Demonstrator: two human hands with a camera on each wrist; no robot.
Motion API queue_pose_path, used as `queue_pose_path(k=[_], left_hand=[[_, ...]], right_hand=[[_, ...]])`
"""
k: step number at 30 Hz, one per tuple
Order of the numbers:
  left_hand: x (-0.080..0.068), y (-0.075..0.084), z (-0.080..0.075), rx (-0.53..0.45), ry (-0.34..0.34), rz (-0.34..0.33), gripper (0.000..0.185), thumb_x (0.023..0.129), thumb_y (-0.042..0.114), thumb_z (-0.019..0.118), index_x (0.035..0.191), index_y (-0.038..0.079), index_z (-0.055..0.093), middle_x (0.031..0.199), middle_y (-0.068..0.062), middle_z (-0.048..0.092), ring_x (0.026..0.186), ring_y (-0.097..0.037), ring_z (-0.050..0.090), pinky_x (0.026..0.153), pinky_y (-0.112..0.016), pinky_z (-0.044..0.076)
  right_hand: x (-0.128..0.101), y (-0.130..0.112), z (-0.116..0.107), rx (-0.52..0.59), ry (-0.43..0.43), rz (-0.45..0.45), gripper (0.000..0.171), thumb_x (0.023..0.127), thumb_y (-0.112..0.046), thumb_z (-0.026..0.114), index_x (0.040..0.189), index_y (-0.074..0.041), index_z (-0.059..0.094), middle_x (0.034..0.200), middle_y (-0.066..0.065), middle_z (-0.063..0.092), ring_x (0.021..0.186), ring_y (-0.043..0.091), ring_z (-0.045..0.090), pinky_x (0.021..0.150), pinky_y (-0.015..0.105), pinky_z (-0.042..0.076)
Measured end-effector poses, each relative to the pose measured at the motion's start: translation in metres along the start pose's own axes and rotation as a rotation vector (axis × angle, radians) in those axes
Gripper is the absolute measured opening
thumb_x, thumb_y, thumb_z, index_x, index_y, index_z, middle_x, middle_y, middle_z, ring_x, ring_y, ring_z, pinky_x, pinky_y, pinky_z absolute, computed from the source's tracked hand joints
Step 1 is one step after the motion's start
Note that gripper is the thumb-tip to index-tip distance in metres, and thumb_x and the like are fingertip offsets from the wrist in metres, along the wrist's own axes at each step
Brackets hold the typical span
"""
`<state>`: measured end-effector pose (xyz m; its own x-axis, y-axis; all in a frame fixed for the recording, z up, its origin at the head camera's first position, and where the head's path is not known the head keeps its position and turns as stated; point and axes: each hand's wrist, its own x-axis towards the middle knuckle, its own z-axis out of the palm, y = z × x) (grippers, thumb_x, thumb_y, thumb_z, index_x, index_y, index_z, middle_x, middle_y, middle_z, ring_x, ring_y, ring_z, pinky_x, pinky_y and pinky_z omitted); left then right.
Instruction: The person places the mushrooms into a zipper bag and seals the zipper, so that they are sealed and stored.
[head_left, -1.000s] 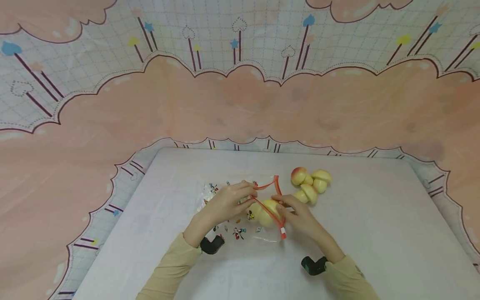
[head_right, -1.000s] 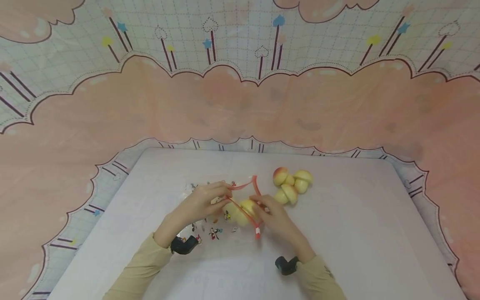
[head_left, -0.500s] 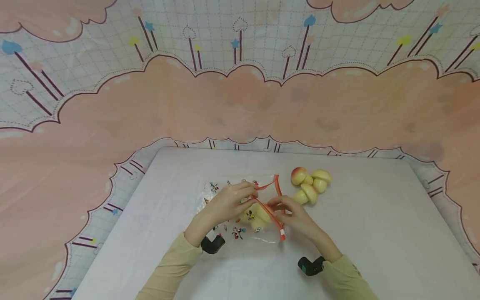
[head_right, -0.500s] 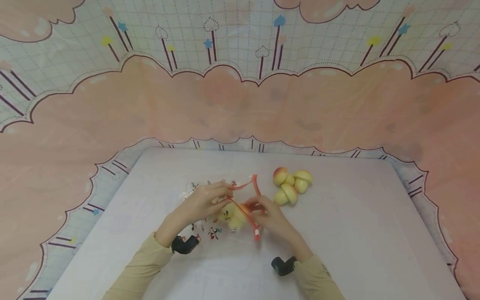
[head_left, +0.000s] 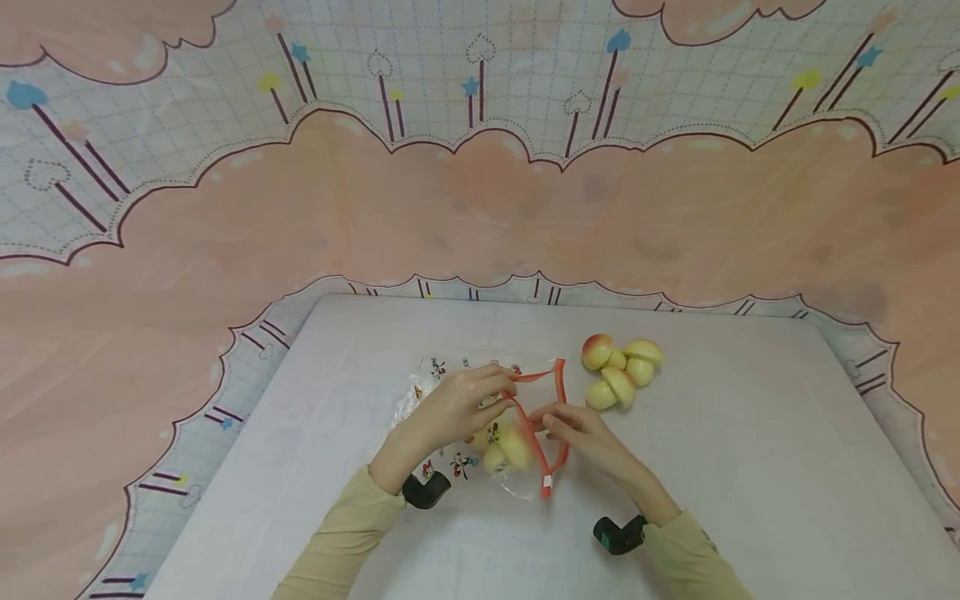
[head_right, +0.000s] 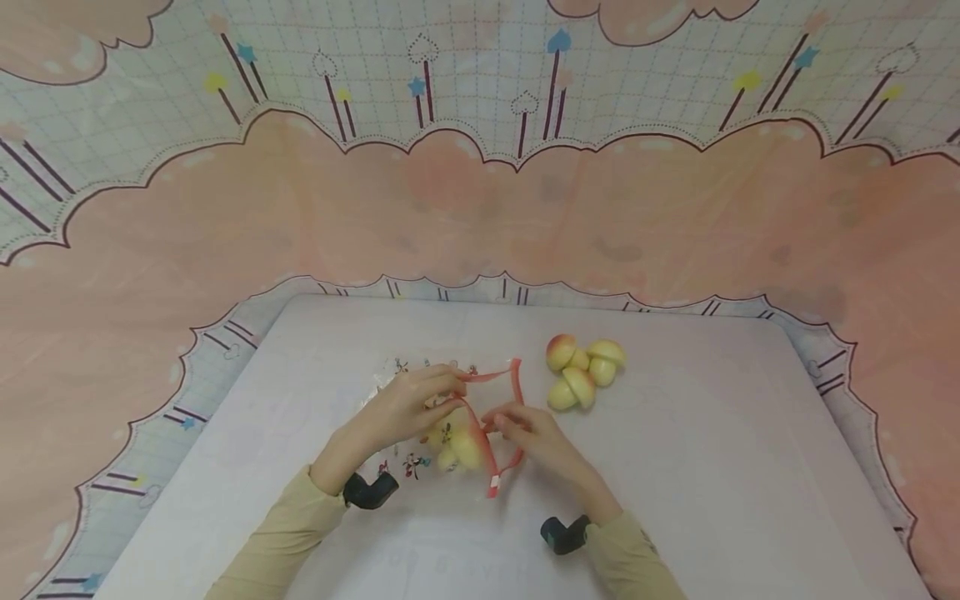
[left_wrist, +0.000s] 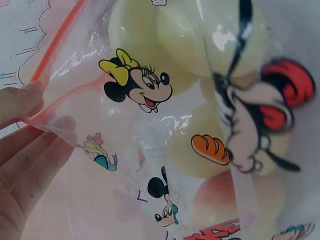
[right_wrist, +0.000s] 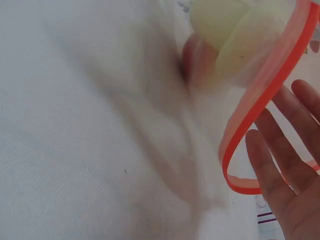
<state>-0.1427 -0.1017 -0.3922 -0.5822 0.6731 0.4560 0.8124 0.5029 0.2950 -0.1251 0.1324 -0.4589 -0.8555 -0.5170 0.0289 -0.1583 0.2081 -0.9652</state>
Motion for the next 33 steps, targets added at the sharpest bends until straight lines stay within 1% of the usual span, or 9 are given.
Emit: queue_pose_path(k=[2, 4, 9, 12, 16, 19, 23, 27, 33], left_hand=[[0.000, 0.000, 0.000, -0.002, 0.001, -0.002, 0.007, 0.087, 0.011, 0.069, 0.094, 0.009, 0.069, 0.109, -0.006, 0.071, 0.104, -0.019, 0.069, 0.095, -0.028, 0.054], [0.000, 0.000, 0.001, -0.002, 0.006, 0.000, 0.007, 0.087, 0.011, 0.070, 0.094, 0.009, 0.069, 0.109, -0.007, 0.071, 0.104, -0.019, 0.069, 0.092, -0.027, 0.055], [0.000, 0.000, 0.001, 0.005, 0.018, 0.009, 0.007, 0.087, 0.010, 0.070, 0.093, 0.009, 0.069, 0.109, -0.007, 0.071, 0.099, -0.018, 0.070, 0.080, -0.019, 0.057], [0.001, 0.000, 0.002, 0.003, 0.022, 0.007, 0.007, 0.087, 0.010, 0.070, 0.094, 0.008, 0.069, 0.108, -0.008, 0.072, 0.095, -0.017, 0.070, 0.076, -0.017, 0.056], [0.001, 0.001, 0.002, -0.001, 0.024, 0.003, 0.008, 0.087, 0.010, 0.070, 0.094, 0.008, 0.069, 0.107, -0.008, 0.072, 0.094, -0.017, 0.070, 0.076, -0.016, 0.056], [0.001, 0.000, 0.002, 0.003, 0.022, 0.007, 0.008, 0.087, 0.011, 0.070, 0.094, 0.008, 0.069, 0.107, -0.006, 0.072, 0.096, -0.017, 0.070, 0.078, -0.017, 0.057], [0.000, -0.001, 0.001, 0.000, 0.017, 0.009, 0.009, 0.087, 0.011, 0.070, 0.095, 0.008, 0.069, 0.108, -0.006, 0.072, 0.102, -0.020, 0.069, 0.086, -0.023, 0.057], [0.000, -0.003, 0.001, -0.004, 0.004, 0.002, 0.010, 0.087, 0.011, 0.069, 0.096, 0.008, 0.070, 0.110, -0.007, 0.071, 0.107, -0.023, 0.068, 0.092, -0.028, 0.055], [0.001, -0.003, -0.001, -0.004, -0.014, -0.013, 0.012, 0.088, 0.013, 0.069, 0.099, 0.008, 0.070, 0.112, -0.007, 0.070, 0.110, -0.023, 0.066, 0.095, -0.028, 0.054]], right_hand=[[0.000, 0.000, 0.001, 0.022, -0.013, 0.001, 0.033, 0.102, -0.020, 0.045, 0.119, 0.004, 0.061, 0.118, 0.024, 0.065, 0.105, 0.007, 0.064, 0.093, 0.036, 0.055], [-0.001, 0.000, 0.001, 0.014, -0.025, 0.012, 0.037, 0.103, -0.023, 0.042, 0.119, 0.005, 0.061, 0.119, 0.024, 0.064, 0.107, 0.008, 0.063, 0.095, 0.039, 0.053], [-0.003, -0.001, 0.004, -0.041, -0.068, 0.080, 0.047, 0.105, -0.031, 0.034, 0.120, 0.002, 0.064, 0.122, 0.020, 0.065, 0.115, 0.028, 0.061, 0.103, 0.051, 0.045], [-0.003, 0.001, 0.007, -0.043, -0.100, 0.094, 0.049, 0.106, -0.032, 0.030, 0.118, 0.000, 0.065, 0.122, 0.018, 0.065, 0.116, 0.030, 0.060, 0.103, 0.052, 0.045], [-0.003, 0.003, 0.009, -0.008, -0.125, 0.065, 0.052, 0.107, -0.031, 0.027, 0.115, 0.006, 0.064, 0.119, 0.023, 0.065, 0.108, 0.020, 0.063, 0.095, 0.042, 0.052], [-0.004, 0.002, 0.009, 0.014, -0.119, 0.055, 0.055, 0.107, -0.032, 0.027, 0.117, 0.009, 0.061, 0.117, 0.027, 0.064, 0.103, 0.014, 0.062, 0.091, 0.035, 0.054], [-0.006, -0.001, 0.006, -0.008, -0.068, 0.062, 0.053, 0.106, -0.032, 0.028, 0.121, 0.008, 0.061, 0.115, 0.025, 0.065, 0.105, 0.023, 0.062, 0.090, 0.031, 0.053], [-0.007, -0.001, 0.003, -0.026, -0.029, 0.055, 0.044, 0.105, -0.026, 0.035, 0.120, 0.006, 0.061, 0.113, 0.023, 0.066, 0.106, 0.032, 0.063, 0.089, 0.030, 0.055], [-0.010, 0.001, -0.004, -0.049, 0.007, 0.009, 0.031, 0.101, -0.019, 0.047, 0.117, 0.003, 0.062, 0.110, 0.023, 0.067, 0.100, 0.018, 0.066, 0.087, 0.023, 0.055]])
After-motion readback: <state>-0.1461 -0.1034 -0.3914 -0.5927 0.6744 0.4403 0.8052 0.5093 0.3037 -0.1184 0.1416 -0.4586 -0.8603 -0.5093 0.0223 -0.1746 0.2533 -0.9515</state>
